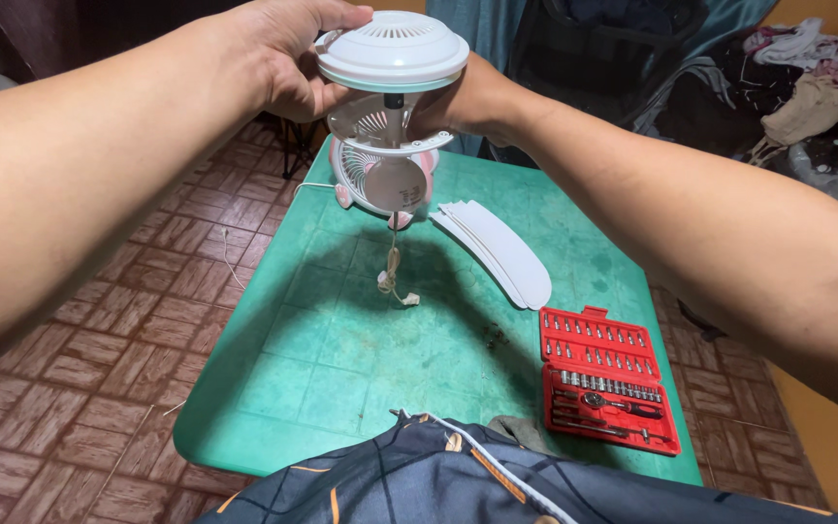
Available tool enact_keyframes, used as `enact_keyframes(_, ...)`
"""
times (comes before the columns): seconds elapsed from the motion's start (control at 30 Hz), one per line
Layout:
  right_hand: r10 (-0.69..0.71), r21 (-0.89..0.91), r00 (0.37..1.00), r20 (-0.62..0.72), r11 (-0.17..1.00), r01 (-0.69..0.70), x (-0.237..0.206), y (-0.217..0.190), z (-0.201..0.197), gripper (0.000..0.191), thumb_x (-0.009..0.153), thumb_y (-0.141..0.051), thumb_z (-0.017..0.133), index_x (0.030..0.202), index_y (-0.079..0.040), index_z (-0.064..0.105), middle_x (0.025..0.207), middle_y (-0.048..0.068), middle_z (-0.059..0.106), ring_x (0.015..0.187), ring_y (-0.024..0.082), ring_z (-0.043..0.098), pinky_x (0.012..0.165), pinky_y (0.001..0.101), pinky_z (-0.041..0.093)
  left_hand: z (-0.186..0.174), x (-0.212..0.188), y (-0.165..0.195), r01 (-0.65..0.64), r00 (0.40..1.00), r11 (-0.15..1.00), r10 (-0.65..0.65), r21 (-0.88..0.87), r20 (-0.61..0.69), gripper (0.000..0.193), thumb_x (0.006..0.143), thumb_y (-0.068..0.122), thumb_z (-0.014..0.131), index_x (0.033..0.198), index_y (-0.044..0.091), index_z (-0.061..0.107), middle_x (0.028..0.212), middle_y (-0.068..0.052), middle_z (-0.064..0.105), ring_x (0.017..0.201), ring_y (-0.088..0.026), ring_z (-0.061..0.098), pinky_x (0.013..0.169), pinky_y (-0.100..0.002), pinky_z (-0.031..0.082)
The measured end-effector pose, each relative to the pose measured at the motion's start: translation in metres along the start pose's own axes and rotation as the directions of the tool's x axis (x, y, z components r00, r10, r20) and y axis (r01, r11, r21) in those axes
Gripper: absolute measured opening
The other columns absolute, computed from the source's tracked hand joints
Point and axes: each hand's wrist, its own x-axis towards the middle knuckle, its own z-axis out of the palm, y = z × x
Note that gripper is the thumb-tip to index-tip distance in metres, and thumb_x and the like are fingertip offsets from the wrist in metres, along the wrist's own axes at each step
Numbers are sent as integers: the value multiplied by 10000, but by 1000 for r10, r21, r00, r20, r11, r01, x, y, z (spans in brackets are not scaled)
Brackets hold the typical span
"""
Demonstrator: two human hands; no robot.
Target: The person disassembles a small white desk fan on a green table, separating the front grille and rear cover from the motor housing and setting the blade guard aside. They handle the fan body, align the covers, and work on fasteners near the base with a screwdriver from a red socket kit.
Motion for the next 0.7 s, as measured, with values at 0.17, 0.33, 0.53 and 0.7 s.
enact_keyframes(0.17,3,-18,1000,6,1000,-3,3,-3,-2,645,609,9,887,1219,-50,686,1071,52,768,958,149,737,801,305,624,3,0,1,-36,999,998,37,43,-22,282,930,184,752,1099,-23,660,1048,-134,772,895,-231,817,730,-387,672)
enact_keyframes(0.33,218,-64,976,9,974,-217,3,-1,-2,410,692,-36,853,1084,-43,733,864,42,734,603,107,579,427,277,360,3,1,2,-33,999,999,33,43,-9,289,937,181,747,1106,-33,650,1051,-141,771,890,-237,821,736,-390,672)
enact_keyframes(0.53,378,-52,926,14,925,-377,3,-10,2,457,719,-98,826,1157,-97,696,1041,47,726,920,185,637,695,441,463,2,2,2,-4,1000,1000,4,18,-5,303,940,179,752,1114,-44,643,1054,-151,774,886,-245,825,734,-389,674)
enact_keyframes(0.7,522,224,852,35,827,-516,8,-12,-9,559,695,-136,805,1239,-161,676,1239,28,699,1232,265,583,980,596,390,4,2,7,35,997,999,-34,19,-64,331,917,190,787,1111,-43,652,1033,-130,767,857,-227,820,712,-382,669)
